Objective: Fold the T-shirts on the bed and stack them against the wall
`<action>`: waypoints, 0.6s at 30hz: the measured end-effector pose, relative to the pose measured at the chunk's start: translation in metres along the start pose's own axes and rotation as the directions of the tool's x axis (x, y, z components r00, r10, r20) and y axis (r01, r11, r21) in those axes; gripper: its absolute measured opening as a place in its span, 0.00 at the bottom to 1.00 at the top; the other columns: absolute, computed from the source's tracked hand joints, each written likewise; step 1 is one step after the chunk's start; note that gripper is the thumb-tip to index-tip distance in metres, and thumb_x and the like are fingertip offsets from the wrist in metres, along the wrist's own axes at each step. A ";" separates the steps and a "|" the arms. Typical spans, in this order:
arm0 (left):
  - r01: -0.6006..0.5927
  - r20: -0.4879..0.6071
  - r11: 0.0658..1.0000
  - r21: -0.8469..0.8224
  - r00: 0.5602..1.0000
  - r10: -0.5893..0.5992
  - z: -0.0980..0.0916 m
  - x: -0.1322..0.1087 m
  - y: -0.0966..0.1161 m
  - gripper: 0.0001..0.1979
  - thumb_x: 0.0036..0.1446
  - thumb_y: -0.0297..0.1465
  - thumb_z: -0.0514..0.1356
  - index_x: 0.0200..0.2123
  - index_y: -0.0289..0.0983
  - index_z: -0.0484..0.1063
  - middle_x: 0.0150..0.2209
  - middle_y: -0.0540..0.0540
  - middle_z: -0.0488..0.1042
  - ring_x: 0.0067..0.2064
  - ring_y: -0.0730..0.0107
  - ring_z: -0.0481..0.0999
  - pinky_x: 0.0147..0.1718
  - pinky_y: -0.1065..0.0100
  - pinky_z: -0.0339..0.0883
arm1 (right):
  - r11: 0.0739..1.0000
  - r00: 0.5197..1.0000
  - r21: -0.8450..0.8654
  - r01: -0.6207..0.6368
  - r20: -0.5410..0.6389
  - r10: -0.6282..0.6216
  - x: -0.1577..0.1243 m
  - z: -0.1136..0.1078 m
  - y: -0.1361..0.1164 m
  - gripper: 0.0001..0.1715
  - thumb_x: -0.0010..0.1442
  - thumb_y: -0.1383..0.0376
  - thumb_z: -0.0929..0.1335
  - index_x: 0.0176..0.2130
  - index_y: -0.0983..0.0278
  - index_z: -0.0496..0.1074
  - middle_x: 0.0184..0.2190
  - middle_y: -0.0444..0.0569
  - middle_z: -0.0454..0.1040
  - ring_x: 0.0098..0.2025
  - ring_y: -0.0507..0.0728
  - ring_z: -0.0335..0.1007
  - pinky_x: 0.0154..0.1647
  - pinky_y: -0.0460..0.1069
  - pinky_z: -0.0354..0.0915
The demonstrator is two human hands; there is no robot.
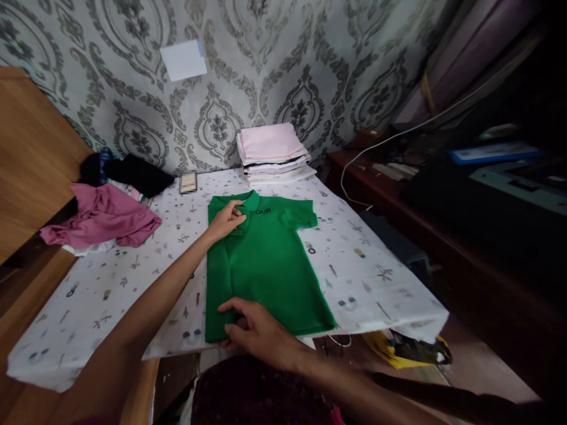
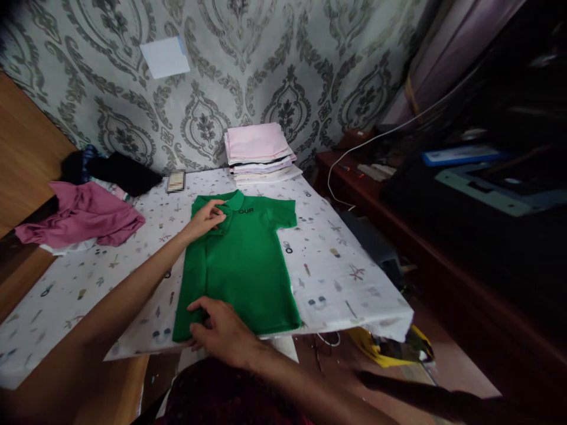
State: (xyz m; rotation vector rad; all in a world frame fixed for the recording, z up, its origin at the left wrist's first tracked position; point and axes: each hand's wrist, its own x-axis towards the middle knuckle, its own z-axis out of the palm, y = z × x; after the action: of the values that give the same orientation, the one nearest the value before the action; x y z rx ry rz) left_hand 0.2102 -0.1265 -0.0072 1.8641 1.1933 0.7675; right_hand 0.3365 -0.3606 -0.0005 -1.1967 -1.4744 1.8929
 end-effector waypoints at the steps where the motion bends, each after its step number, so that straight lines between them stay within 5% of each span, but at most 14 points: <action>1: -0.052 -0.044 0.997 -0.063 0.998 0.050 -0.005 -0.001 -0.005 0.23 0.58 0.34 0.60 0.56 0.40 0.65 0.43 0.45 0.72 0.37 0.70 0.77 0.29 0.71 0.72 | 0.999 0.999 0.036 -0.027 0.024 0.027 0.000 -0.001 -0.001 0.19 0.61 0.71 0.65 0.52 0.64 0.69 0.27 0.43 0.72 0.29 0.52 0.75 0.29 0.44 0.65; 4: -0.159 -0.211 0.976 -0.149 0.969 0.125 -0.031 -0.003 -0.020 0.13 0.58 0.33 0.56 0.47 0.38 0.70 0.39 0.46 0.73 0.36 0.69 0.78 0.26 0.74 0.71 | 0.993 0.995 0.089 -0.079 0.073 0.073 0.001 -0.003 -0.003 0.15 0.63 0.70 0.65 0.50 0.66 0.71 0.26 0.43 0.74 0.28 0.50 0.75 0.30 0.43 0.66; 8: -0.112 -0.278 0.992 0.062 0.952 0.125 -0.055 -0.007 -0.038 0.08 0.57 0.29 0.53 0.34 0.36 0.73 0.35 0.45 0.76 0.38 0.66 0.78 0.34 0.66 0.75 | 0.993 0.993 0.094 -0.074 0.104 0.065 0.003 -0.001 -0.002 0.12 0.63 0.70 0.66 0.46 0.65 0.73 0.25 0.43 0.75 0.28 0.50 0.75 0.32 0.44 0.67; 13: -0.180 -0.034 0.871 0.456 0.975 0.219 -0.041 -0.025 -0.053 0.18 0.62 0.33 0.54 0.52 0.35 0.74 0.56 0.38 0.74 0.59 0.56 0.71 0.62 0.52 0.62 | 0.992 0.990 0.091 -0.087 0.116 0.076 0.005 -0.002 -0.001 0.09 0.62 0.70 0.67 0.44 0.65 0.74 0.24 0.42 0.75 0.27 0.50 0.75 0.33 0.45 0.68; 18: -0.091 0.082 0.748 0.657 0.995 0.049 -0.034 -0.047 -0.043 0.30 0.69 0.41 0.47 0.68 0.32 0.57 0.71 0.34 0.56 0.73 0.51 0.50 0.69 0.46 0.45 | 0.990 0.988 0.107 -0.094 0.131 0.080 0.004 -0.001 0.000 0.09 0.63 0.69 0.67 0.44 0.65 0.73 0.24 0.42 0.76 0.27 0.50 0.75 0.34 0.45 0.68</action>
State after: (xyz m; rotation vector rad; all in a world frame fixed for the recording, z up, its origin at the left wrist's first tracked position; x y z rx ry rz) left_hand 0.1455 -0.1493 -0.0296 2.4986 1.4892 0.3205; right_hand 0.3351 -0.3569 -0.0022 -1.1246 -1.3780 2.1156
